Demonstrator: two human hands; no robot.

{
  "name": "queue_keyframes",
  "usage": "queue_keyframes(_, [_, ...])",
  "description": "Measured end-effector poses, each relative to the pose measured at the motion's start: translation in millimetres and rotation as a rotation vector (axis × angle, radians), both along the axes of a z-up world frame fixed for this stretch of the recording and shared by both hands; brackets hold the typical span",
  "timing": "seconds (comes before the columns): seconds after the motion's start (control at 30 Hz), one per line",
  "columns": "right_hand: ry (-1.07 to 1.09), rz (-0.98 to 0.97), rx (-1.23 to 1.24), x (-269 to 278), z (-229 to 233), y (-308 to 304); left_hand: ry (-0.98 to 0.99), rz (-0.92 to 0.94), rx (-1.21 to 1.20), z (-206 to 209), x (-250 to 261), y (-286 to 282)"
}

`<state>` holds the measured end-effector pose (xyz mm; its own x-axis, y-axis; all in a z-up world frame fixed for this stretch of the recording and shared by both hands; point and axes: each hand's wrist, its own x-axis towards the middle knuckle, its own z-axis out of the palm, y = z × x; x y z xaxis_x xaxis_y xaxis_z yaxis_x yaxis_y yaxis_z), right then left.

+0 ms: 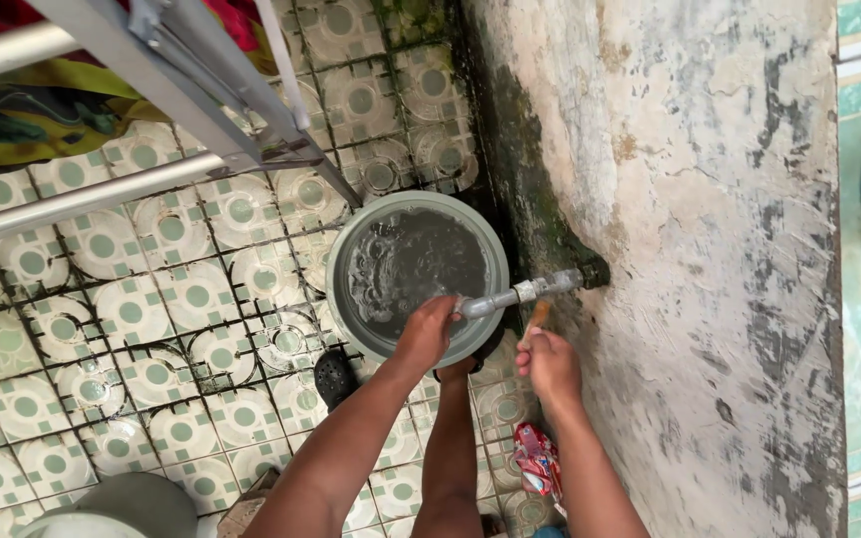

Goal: Rinsing white gloves and masks in a bucket and hanging them on a drying rack with clothespins

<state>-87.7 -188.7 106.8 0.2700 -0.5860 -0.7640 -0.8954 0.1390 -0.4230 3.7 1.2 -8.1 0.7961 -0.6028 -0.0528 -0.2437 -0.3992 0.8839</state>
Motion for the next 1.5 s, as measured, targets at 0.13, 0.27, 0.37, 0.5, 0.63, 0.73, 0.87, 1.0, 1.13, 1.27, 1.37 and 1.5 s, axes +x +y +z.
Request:
queue_keyframes(0.13, [-0.080, -0.251, 0.094, -22.7, -2.2, -15.4, 0.027, 0.036, -0.017, 9.9, -2.3, 13.4])
queue_keyframes(0.27, [-0.569, -0.861, 0.665, -53.4, -3.5, -26.9, 0.114, 0.043, 0.158, 25.7, -10.1, 35.4])
queue_keyframes(0.37, [-0.730, -0.899, 0.750, -58.1, 3.2, -15.7, 0.294, 0.103, 0.150, 69.9, -10.6, 48.6])
queue_keyframes(0.5, [-0.492, -0.758, 0.579, -53.4, 9.2, 7.5, 0.490, 0.245, 0.068, 131.6, -21.5, 62.2])
queue_keyframes(0.63, [-0.495, -0.394, 0.529, -32.3, 47.2, 61.3, 0.507, 0.325, -0.066, 186.3, -32.8, 70.3])
queue_keyframes(0.73, [-0.436, 0.005, 0.556, 2.3, 144.8, 107.9, 0.434, 0.315, -0.075, 253.2, -29.4, 75.6])
queue_keyframes(0.87, [-0.642, 0.282, 0.574, 24.4, 232.7, 148.8, 0.315, 0.321, -0.223, 340.8, -15.4, 94.4])
queue_keyframes(1.0, [-0.790, 0.442, 0.308, 28.1, 294.1, 180.9, 0.114, 0.346, -0.306, 381.0, -3.8, 131.0])
queue_keyframes(1.13, [-0.799, 0.436, 0.303, 26.6, 327.8, 204.5, 0.058, 0.347, -0.321, 450.4, 7.5, 173.5])
queue_keyframes(1.27, [-0.967, 0.560, 0.215, 36.3, 337.4, 224.0, 0.104, 0.358, -0.303, 495.1, 11.3, 209.3])
queue_keyframes(1.37, [-0.725, 0.780, -0.012, 61.3, 380.0, 229.3, 0.068, 0.389, -0.239, 516.9, 17.8, 230.2])
queue_keyframes(1.5, [-0.210, 1.458, -0.458, 98.7, 399.9, 219.5, 0.150, 0.689, -0.171, 533.1, 22.0, 246.6])
